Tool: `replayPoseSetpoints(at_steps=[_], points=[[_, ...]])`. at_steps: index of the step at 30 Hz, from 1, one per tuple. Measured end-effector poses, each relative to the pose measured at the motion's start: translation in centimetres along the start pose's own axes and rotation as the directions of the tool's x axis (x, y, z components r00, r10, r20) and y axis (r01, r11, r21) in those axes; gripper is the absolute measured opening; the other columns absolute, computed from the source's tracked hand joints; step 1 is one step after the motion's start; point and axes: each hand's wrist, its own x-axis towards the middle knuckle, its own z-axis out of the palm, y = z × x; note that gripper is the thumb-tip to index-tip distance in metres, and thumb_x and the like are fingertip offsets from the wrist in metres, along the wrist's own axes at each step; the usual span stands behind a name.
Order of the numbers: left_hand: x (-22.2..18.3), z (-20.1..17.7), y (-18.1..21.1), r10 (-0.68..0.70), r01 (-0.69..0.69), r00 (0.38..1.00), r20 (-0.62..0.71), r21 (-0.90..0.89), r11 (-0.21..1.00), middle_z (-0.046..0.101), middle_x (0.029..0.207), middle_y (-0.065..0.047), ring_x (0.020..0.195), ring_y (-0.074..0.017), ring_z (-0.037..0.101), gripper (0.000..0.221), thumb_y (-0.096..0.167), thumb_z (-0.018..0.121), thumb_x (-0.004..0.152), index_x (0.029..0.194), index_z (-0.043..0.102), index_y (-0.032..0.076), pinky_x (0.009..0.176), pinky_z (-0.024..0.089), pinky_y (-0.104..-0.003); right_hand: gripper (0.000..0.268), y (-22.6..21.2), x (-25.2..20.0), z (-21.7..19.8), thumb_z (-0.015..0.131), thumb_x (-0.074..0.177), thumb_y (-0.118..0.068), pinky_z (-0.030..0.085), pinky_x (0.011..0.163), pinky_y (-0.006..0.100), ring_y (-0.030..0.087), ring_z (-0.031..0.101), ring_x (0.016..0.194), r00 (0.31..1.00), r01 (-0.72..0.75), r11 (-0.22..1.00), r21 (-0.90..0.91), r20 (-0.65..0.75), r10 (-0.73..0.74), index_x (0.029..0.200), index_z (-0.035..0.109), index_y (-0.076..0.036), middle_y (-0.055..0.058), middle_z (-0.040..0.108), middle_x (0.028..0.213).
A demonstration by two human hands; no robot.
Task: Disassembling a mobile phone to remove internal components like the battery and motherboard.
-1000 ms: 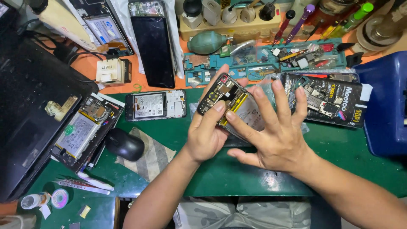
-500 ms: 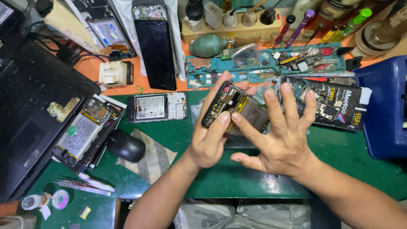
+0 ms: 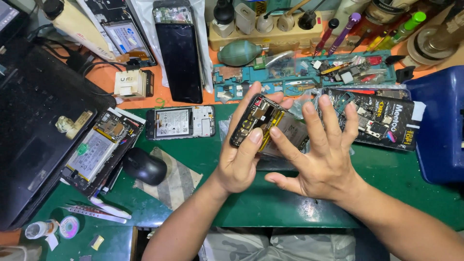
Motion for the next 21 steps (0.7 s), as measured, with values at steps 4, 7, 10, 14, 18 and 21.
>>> replayPoseSetpoints(at_steps=[4,7,10,14,18,21], points=[[0.0,0.0,0.1,0.004,-0.004,1.0,0.004,0.042,0.999,0.044,0.159,-0.022,0.152,-0.036,0.047,0.061,0.023,0.04,0.112,0.164,0.016,0.0,0.139,0.031,-0.052,0.078,0.0,0.2,0.0,0.039,0.103,-0.081,0.019,0.119,0.079,0.059,0.034,0.148,1.0,-0.003,1.0,-0.007,0.0,0.003,0.153,0.056,-0.023,0.03,0.026,0.162],[0.0,-0.1,0.2,0.022,-0.026,0.999,0.031,0.122,0.992,0.045,0.159,-0.023,0.152,-0.036,0.048,0.06,0.024,0.038,0.113,0.164,0.017,0.0,0.139,0.032,-0.052,0.077,-0.1,0.3,-0.2,0.038,0.103,-0.08,0.019,0.118,0.078,0.059,0.033,0.148,1.0,-0.014,1.0,-0.02,-0.003,0.014,0.153,0.057,-0.023,0.031,0.028,0.161],[0.0,-0.1,0.2,0.036,-0.043,0.999,0.039,0.2,0.979,0.047,0.158,-0.021,0.152,-0.0339,0.049,0.059,0.024,0.038,0.113,0.163,0.019,-0.001,0.138,0.034,-0.049,0.073,-0.3,0.5,-0.4,0.037,0.106,-0.077,0.02,0.118,0.077,0.059,0.038,0.146,0.999,-0.029,0.996,-0.079,-0.032,0.027,0.151,0.061,-0.025,0.03,0.031,0.159],[0.0,0.2,0.5,0.072,-0.086,0.996,0.053,0.328,0.941,0.049,0.155,-0.021,0.151,-0.0359,0.051,0.057,0.026,0.037,0.114,0.162,0.021,-0.001,0.137,0.037,-0.05,0.07,-0.6,0.5,-0.5,0.039,0.109,-0.074,0.023,0.115,0.08,0.057,0.039,0.145,0.999,-0.021,0.992,-0.126,-0.041,0.016,0.152,0.06,-0.023,0.03,0.034,0.158],[-0.1,0.6,0.5,0.078,-0.09,0.996,0.049,0.329,0.94,0.049,0.155,-0.024,0.151,-0.0348,0.05,0.056,0.025,0.037,0.114,0.162,0.021,-0.001,0.137,0.037,-0.05,0.071,-1.1,0.3,-0.8,0.042,0.109,-0.071,0.022,0.112,0.086,0.056,0.036,0.146,1.0,-0.021,0.995,-0.099,0.0,0.021,0.153,0.057,-0.017,0.028,0.034,0.159],[-0.3,0.6,1.1,-0.009,0.002,0.999,0.033,0.179,0.984,0.043,0.159,-0.022,0.151,-0.0372,0.048,0.061,0.025,0.039,0.112,0.162,0.018,-0.002,0.138,0.033,-0.051,0.074,-1.1,0.3,-1.1,0.041,0.106,-0.073,0.015,0.115,0.087,0.062,0.028,0.148,0.998,-0.027,0.999,-0.02,0.061,0.028,0.157,0.049,-0.019,0.03,0.028,0.162]])
